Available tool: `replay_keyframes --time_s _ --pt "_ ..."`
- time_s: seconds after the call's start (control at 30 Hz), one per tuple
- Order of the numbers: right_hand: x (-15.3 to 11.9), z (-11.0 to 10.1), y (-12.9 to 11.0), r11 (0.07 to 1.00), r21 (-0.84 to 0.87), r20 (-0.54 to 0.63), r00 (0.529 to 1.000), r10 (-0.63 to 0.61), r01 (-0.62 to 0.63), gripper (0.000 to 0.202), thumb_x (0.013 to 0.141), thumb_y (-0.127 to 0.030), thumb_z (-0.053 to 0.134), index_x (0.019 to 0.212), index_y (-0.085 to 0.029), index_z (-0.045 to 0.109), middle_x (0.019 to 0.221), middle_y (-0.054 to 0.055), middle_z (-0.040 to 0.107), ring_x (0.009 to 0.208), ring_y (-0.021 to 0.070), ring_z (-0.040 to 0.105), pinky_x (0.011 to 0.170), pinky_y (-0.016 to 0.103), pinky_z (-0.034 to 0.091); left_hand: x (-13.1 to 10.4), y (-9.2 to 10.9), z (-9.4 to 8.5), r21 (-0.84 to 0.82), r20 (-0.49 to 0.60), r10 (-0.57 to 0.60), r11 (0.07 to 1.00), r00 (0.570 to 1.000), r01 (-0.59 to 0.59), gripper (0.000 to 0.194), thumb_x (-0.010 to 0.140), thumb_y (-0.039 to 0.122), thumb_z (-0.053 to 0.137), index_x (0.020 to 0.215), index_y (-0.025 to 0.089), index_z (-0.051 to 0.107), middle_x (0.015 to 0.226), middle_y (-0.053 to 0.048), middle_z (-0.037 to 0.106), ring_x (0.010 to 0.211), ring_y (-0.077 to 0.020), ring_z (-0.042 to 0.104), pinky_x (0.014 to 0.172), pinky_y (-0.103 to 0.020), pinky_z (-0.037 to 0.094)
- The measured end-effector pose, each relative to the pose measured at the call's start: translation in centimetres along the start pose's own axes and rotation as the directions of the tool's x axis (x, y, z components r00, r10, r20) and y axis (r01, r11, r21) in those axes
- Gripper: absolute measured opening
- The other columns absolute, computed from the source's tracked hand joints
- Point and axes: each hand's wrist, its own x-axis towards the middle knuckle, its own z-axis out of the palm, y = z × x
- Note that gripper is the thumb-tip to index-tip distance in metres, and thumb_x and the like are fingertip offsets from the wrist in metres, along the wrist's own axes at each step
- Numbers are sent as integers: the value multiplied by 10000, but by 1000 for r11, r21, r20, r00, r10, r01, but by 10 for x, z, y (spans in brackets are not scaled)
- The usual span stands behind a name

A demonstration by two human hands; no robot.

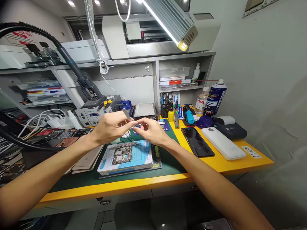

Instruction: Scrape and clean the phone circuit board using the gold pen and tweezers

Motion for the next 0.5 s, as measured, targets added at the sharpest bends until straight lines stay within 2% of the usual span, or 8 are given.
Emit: replay_keyframes --time_s 0.17,0.27,0.4,0.5 --pt "-3 3 -1 999 -10 -107 993 -48 47 346 1034 -367 702 1314 -166 681 1308 101 708 1099 259 725 925 463 632 16 21 16 51 9 21 998 1000 -22 391 1005 418 672 1318 184 657 1331 -116 684 1135 -238 697 977 -466 626" --pt "-4 4 -1 1000 14 -165 986 -22 25 351 1034 -370 702 1318 -166 679 1314 102 706 1108 263 724 933 469 630 20 24 13 54 55 -2 999 998 -1 392 1003 417 675 1315 180 657 1324 -115 686 1134 -239 698 975 -467 627" --pt "-3 5 2 993 112 -247 967 58 -31 351 1042 -379 690 1322 -168 674 1306 107 708 1099 254 725 932 469 629 9 12 -12 74 245 -55 997 968 38 395 1001 416 678 1314 176 657 1320 -114 687 1133 -240 699 973 -468 627" --pt "-2 5 3 972 218 -269 952 148 -90 353 1043 -384 687 1322 -168 673 1302 106 708 1090 251 727 923 463 632 -14 -6 -28 109 477 -100 993 873 54 386 1001 418 678 1305 181 664 1316 -110 690 1118 -237 702 956 -452 635"
